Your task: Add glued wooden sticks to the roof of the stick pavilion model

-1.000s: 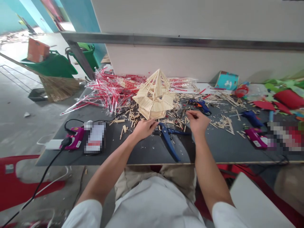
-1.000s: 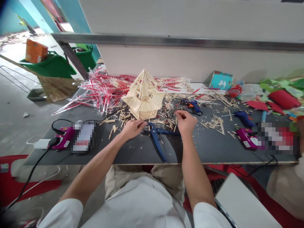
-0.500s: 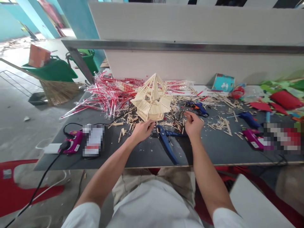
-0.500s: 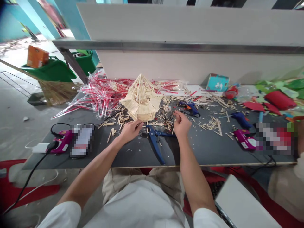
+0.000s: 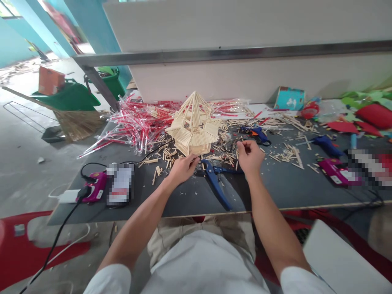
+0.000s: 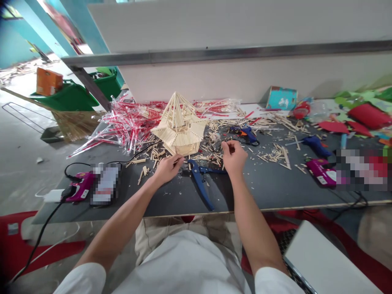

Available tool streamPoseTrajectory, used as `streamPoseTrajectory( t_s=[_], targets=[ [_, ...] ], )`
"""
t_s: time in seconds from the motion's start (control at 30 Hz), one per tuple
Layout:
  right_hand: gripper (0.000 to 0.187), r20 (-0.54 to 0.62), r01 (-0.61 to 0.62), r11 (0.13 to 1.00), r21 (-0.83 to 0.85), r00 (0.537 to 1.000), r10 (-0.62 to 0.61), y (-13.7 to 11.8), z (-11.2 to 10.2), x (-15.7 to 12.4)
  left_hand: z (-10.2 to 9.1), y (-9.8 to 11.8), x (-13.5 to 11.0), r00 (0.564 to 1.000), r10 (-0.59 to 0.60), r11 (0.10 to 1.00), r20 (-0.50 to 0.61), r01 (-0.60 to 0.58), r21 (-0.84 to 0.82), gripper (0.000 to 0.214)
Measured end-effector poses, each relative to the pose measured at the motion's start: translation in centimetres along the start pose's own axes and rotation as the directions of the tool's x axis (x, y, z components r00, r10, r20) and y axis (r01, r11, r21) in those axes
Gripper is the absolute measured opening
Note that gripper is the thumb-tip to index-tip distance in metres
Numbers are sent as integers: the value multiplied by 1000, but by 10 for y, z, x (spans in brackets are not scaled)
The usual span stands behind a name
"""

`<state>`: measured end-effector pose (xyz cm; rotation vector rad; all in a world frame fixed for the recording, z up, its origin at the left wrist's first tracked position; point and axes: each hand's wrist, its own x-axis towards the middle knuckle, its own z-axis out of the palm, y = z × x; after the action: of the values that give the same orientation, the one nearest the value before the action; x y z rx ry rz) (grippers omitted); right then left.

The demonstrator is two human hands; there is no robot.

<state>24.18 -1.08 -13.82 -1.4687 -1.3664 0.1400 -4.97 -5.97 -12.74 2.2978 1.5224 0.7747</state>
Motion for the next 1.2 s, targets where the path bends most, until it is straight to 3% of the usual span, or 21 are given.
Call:
streamPoseTrajectory(
  t_s=[0.3,0.6,0.9,1.03,1.2],
  targets=[
    [44,153,-19,994,112,988,1,-8,2,-6,-3,-1,1,1000,-3,1000,-19,2,-21,40],
    [35,111,14,997,73,994,-22,-11,3,-8,-4,2,1,999,9,994,-36,-13,-111,37],
    [42,107,44,999,-4,993,-43,-23,3,-12,-10,3,-1,987,50,946,-150,-95,-309,38],
    [40,160,115,993,27,980,-117,-40,4,-6,-8,7,0,986,28,900,-163,-96,-426,33],
    [29,234,274,955,116,927,-294,-91,-1,20,-11,25,2,995,-16,771,-100,-51,-635,28]
  ],
)
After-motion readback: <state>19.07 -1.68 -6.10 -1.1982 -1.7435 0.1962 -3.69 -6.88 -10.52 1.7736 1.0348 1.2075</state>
